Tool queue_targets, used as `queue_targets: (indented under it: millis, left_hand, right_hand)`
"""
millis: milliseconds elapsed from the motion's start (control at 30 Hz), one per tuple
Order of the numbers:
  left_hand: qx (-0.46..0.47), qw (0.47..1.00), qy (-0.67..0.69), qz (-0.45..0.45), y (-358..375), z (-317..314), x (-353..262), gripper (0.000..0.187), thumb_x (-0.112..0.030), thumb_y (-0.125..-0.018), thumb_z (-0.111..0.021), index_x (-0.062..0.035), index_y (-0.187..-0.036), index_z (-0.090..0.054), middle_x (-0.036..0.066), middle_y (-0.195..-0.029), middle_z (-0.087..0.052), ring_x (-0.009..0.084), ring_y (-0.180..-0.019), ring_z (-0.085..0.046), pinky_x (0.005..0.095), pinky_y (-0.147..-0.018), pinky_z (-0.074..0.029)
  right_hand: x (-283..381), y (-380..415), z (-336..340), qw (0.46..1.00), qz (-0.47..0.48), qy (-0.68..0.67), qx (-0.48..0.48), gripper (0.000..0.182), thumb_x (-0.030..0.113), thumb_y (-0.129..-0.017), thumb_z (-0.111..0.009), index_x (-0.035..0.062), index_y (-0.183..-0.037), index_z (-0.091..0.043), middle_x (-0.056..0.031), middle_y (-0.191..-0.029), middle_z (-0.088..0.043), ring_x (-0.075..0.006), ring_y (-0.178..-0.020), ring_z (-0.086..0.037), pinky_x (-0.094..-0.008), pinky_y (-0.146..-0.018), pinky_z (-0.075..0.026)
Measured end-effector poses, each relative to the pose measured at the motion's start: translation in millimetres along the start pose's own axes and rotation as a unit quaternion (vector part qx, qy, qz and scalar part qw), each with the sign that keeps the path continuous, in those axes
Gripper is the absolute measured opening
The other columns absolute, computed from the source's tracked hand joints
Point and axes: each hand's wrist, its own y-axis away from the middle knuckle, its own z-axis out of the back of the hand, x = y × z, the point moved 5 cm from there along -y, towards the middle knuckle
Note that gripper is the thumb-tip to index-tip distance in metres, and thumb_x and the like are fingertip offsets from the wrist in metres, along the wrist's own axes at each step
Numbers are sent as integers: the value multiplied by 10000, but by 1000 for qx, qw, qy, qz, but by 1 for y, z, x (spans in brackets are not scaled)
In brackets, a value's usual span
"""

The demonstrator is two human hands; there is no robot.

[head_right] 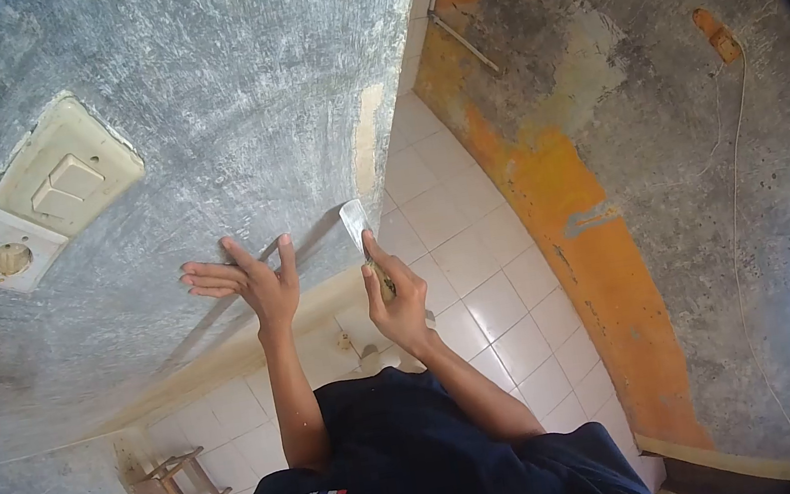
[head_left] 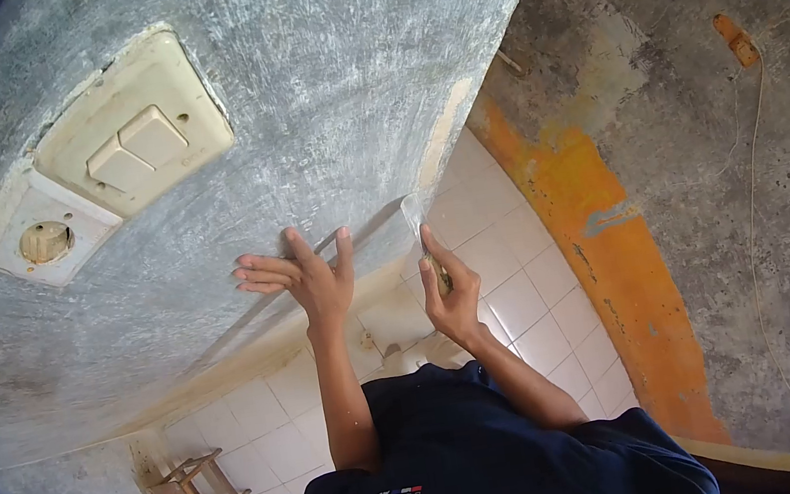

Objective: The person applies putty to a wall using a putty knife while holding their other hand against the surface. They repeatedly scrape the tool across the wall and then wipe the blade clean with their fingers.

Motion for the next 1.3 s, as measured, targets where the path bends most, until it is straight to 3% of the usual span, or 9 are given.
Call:
queue_targets:
  millis: [433, 633, 700, 800, 967, 1067, 1133, 1267, 1300]
  left_hand:
    - [-6, 1000, 1, -5, 0, -1, 1, 1050, -537, -952, -675, -188, -1678, -2, 383, -1569, 361, 533, -1407, 440, 758, -1015, 276]
    - [-4, 1000, -3, -5, 1, -2, 2, 1058, -543, -948, -677, -185, -1678, 0, 387, -1570, 356, 545, -1401, 440, 762, -1008, 279]
    - [-7, 1000, 0, -1, -1, -5, 2, 1058, -548, -948, -674, -186, -1678, 1, 387, -1571, 354, 547, -1402, 437, 762, -1007, 279]
    - [-6, 1000, 1, -6, 2, -2, 3, 1057, -554, -949, -670, -188, -1678, 2, 384, -1574, 352, 552, -1404, 432, 763, -1006, 279]
    - [-5, 1000, -10, -5, -1, -5, 3, 1059, -560, -950, -664, -187, -1677, 9, 373, -1579, 355, 553, -1406, 428, 762, -1011, 276]
    - [-10, 1000, -7, -10, 2, -2, 2, 1060, -564, -951, -659, -180, -1677, 13, 373, -1580, 352, 556, -1409, 421, 761, -1012, 275]
    - [-11, 1000, -5, -8, -1, -2, 2, 1056, -568, -956, -649, -171, -1676, 13, 380, -1579, 347, 560, -1412, 414, 761, -1012, 276]
    - [0, 1000, -9, 2, -2, -5, 2, 1048, -565, -962, -640, -161, -1676, 13, 383, -1576, 349, 560, -1414, 411, 760, -1013, 276]
    - [-7, 1000, -10, -1, -3, -5, 2, 1048, -565, -962, -639, -159, -1675, 12, 381, -1575, 353, 560, -1415, 410, 761, -1013, 276]
  right_hand:
    - [9, -6, 7, 999, -16, -29, -22, 418, 27, -994, -625, -13, -1410, -600, -213, -1285, -703, -257, -1006, -751, -334, -894, -553]
    - [-2, -4, -2, 1000, 0, 1, -7, 417, 24, -989, -631, -2, -1404, -610, -229, -1272, -703, -263, -992, -752, -343, -883, -555]
    - [13, -15, 9, 997, 51, -14, -58, 412, 21, -987, -632, -2, -1397, -615, -227, -1263, -707, -268, -1013, -752, -343, -888, -555]
    - [13, -13, 10, 999, -11, -35, -36, 406, 13, -983, -630, -11, -1388, -619, -224, -1263, -709, -271, -1046, -748, -343, -907, -552]
    - [6, -5, 5, 999, -1, -27, -35, 407, 14, -985, -629, -6, -1391, -618, -221, -1267, -709, -274, -1069, -743, -347, -919, -554]
    - [10, -5, 8, 997, -49, -56, -22, 410, 21, -987, -631, 3, -1397, -618, -223, -1251, -714, -275, -1067, -744, -350, -913, -558]
    - [3, -1, 3, 1000, 1, -22, -19, 418, 19, -985, -633, 18, -1403, -618, -224, -1202, -729, -264, -1043, -749, -345, -899, -561]
    - [2, -5, 5, 1000, -4, -13, -25, 438, 18, -983, -635, 41, -1420, -613, -223, -1146, -744, -257, -1020, -757, -343, -886, -565]
    - [16, -17, 12, 999, -19, -22, -20, 449, 16, -981, -637, 49, -1428, -610, -213, -1084, -751, -248, -953, -756, -336, -852, -564]
